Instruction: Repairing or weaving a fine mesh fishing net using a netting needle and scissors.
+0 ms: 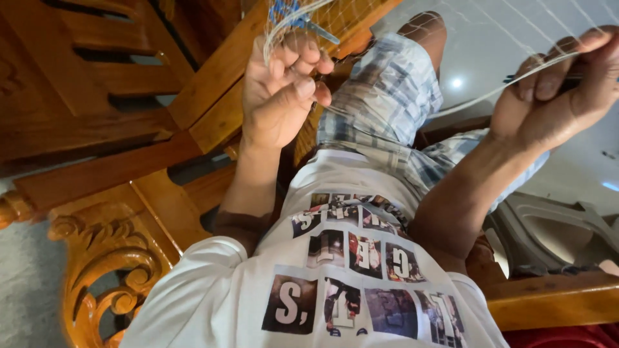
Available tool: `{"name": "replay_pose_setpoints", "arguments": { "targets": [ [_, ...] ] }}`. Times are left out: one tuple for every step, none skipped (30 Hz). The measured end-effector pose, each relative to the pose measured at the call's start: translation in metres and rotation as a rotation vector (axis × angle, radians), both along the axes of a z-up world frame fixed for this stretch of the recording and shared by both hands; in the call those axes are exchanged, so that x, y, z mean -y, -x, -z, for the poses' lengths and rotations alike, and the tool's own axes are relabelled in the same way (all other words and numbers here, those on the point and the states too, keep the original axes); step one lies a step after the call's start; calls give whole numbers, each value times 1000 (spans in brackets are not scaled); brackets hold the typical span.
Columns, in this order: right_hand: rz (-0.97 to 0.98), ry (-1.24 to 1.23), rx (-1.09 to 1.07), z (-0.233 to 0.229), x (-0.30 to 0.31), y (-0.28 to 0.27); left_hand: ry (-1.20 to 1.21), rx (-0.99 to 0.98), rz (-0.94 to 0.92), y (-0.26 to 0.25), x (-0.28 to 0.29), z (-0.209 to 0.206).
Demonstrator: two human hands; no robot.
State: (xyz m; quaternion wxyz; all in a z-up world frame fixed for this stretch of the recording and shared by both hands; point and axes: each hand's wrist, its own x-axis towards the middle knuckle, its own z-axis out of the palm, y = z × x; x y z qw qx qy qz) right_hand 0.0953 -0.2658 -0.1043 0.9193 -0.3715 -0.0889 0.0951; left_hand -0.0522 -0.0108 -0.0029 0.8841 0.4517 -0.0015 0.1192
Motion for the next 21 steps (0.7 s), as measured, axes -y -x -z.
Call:
{"name": "replay_pose_setpoints", "arguments": {
  "targets": [
    [39,-4,21,-6,-4,1,-24,-14,-19,1,1,2],
    [79,-8,42,-12,-7,2,-49,-29,-38,3,1,5],
    [81,-7,42,-22,-13,7,-48,-29,-36,1,3,4],
    [78,50,130,-33,-19,11,-49,0,-40,-1,4,3],
    [71,104,219,-43,-26,16,-53,29,-48,-3,5,2],
    [70,102,218,-44,-32,21,-54,28,-49,-2,6,1],
    [0,154,203,-45,-38,26,-90,13,-44,-2,6,0],
    [-69,205,184,-46,-44,31,-126,-2,-38,-3,6,-1],
    [-63,206,187,-46,-51,38,-125,1,-32,-4,5,0],
    [-242,233,306,-47,-58,45,-122,2,-43,-6,5,1],
    [-425,263,413,-47,-64,52,-116,1,-52,-6,5,3],
    [-417,269,412,-58,-71,53,-113,3,-44,-8,6,4],
    [-421,309,432,-68,-80,53,-74,3,-68,-10,6,4],
    [-424,350,450,-78,-88,53,-36,3,-91,-12,7,4],
    [-422,347,449,-79,-97,49,-39,2,-90,-13,7,6],
    [-418,279,397,-81,-105,46,-27,9,-101,-14,7,7],
    [-417,210,348,-82,-114,42,-16,18,-114,-16,7,8],
    [-416,206,350,-89,-121,41,-21,19,-115,-17,7,6],
    [-328,173,321,-96,-127,38,-1,8,-111,-20,7,3],
    [-240,139,291,-102,-134,35,19,-4,-107,-23,7,1],
    [-239,137,293,-99,-133,34,16,-2,-106,-25,4,-1]
  ]
}}
